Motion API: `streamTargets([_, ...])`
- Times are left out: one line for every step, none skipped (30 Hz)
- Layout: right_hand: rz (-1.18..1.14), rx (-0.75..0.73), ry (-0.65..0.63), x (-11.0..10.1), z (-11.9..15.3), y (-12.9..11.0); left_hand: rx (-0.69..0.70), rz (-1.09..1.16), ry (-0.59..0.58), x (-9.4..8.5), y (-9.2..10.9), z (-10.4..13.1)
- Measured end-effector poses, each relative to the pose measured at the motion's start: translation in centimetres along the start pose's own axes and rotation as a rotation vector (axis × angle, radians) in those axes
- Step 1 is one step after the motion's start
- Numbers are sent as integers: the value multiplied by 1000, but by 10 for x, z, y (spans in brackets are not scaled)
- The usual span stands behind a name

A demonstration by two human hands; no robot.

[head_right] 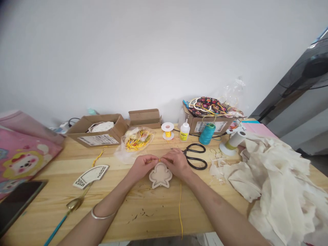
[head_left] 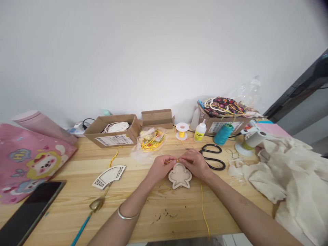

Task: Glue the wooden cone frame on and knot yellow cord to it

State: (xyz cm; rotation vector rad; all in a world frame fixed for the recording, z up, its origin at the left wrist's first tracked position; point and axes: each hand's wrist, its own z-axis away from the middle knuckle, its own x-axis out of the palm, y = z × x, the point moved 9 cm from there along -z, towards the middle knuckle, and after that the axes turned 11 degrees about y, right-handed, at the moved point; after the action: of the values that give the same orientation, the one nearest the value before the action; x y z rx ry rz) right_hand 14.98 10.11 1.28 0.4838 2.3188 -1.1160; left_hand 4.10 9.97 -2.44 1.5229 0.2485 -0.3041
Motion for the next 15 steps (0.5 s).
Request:
streamTargets([6,1,-3,0,0,0,-1,-6,-2,0,-1,0])
streamTargets([13,1,-6,1,0,0,-4,-11,-3,1,-2,0])
streamTargets([20,2,-4,0,0,0,-8,-18,-2,1,-3,0])
streamTargets([25,2,-2,0,0,0,-11,-23,-2,1,-4,-1])
streamTargets([28,1,2,0,0,0,-11,-27,-3,1,-5,0])
streamTargets([26,-2,5,0,0,0,-7,-31,-5,1,-5,0])
streamTargets([21,-7,9,0,0,-1,-1,-35,-7,1,-5,0])
streamTargets([15,-15,11,0,0,-1,4,-39,-10,2,-5,0])
streamTargets([9,-25,11,1,0,-1,9,-46,-13,3,-6,0])
streamTargets([8,-36,11,1,0,-1,17,-56,-17,4,-7,-1])
streamTargets([10,-49,10,2,0,-1,29,-70,-20,5,-8,-2])
streamTargets([15,-61,11,3,1,-1,45,-88,-25,6,-7,-3])
streamTargets([21,-71,13,4,1,-1,63,-116,-25,6,-5,-4])
streamTargets([26,-79,13,5,1,0,81,-157,-10,4,-1,-4])
streamTargets([27,-83,13,5,1,0,103,-209,19,0,5,-2])
